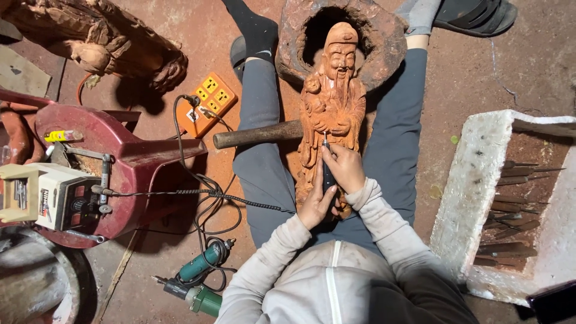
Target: Carving intricate details into a wooden statue using a rotary tool and a hand chisel.
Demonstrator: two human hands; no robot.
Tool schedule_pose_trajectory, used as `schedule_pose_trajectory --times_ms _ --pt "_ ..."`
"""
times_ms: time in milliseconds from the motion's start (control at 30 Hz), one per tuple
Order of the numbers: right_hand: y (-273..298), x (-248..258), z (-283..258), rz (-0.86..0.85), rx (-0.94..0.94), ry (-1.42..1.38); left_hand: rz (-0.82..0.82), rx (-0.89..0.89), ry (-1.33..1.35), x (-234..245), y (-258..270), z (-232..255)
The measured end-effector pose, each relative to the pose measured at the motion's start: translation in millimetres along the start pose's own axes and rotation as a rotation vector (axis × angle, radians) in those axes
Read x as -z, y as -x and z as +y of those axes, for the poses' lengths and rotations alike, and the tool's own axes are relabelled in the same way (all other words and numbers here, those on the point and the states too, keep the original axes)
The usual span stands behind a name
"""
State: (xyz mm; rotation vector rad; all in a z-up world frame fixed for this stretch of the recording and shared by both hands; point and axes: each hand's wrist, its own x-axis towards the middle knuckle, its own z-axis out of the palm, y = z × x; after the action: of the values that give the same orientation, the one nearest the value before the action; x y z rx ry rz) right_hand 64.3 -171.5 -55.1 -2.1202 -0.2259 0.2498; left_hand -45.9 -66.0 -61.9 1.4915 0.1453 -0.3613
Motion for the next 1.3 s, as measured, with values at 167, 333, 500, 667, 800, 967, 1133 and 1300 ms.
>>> schedule_pose_trajectory --times_ms 167,333,500,667,800,967,1133,1300 --pt "0.6 0.7 -1.5 0.014 -0.003 -0.004 -0.004 -0.019 -0.009 -1.1 0.0 4.2" --pt "-0.2 2.7 -2.4 -0.03 -0.021 0.044 0.035 -0.025 0.035 -4.8 0.7 1.1" --pt "0.1 -1.2 -1.3 -0.044 -0.027 0.132 0.057 -0.028 0.057 -6.5 1.4 -3.0" --pt "-2.0 -7.6 9.8 -0.073 -0.039 0.186 0.067 -0.009 0.086 -6.8 2.2 9.0" --pt "-1.6 -6.7 5.0 -0.06 -0.043 0.191 0.063 -0.016 0.088 -6.1 0.7 15.8" --pt "0.6 -2.1 -5.2 -0.044 -0.041 0.149 0.045 -0.014 0.068 -3.5 1.6 7.2" --pt "1.1 1.1 -13.5 -0.001 -0.029 0.069 0.011 -0.007 -0.013 5.1 -0.6 4.5" --pt "-5.6 2.3 -31.1 0.005 0.056 0.088 0.054 -0.014 0.004 6.7 0.0 14.3"
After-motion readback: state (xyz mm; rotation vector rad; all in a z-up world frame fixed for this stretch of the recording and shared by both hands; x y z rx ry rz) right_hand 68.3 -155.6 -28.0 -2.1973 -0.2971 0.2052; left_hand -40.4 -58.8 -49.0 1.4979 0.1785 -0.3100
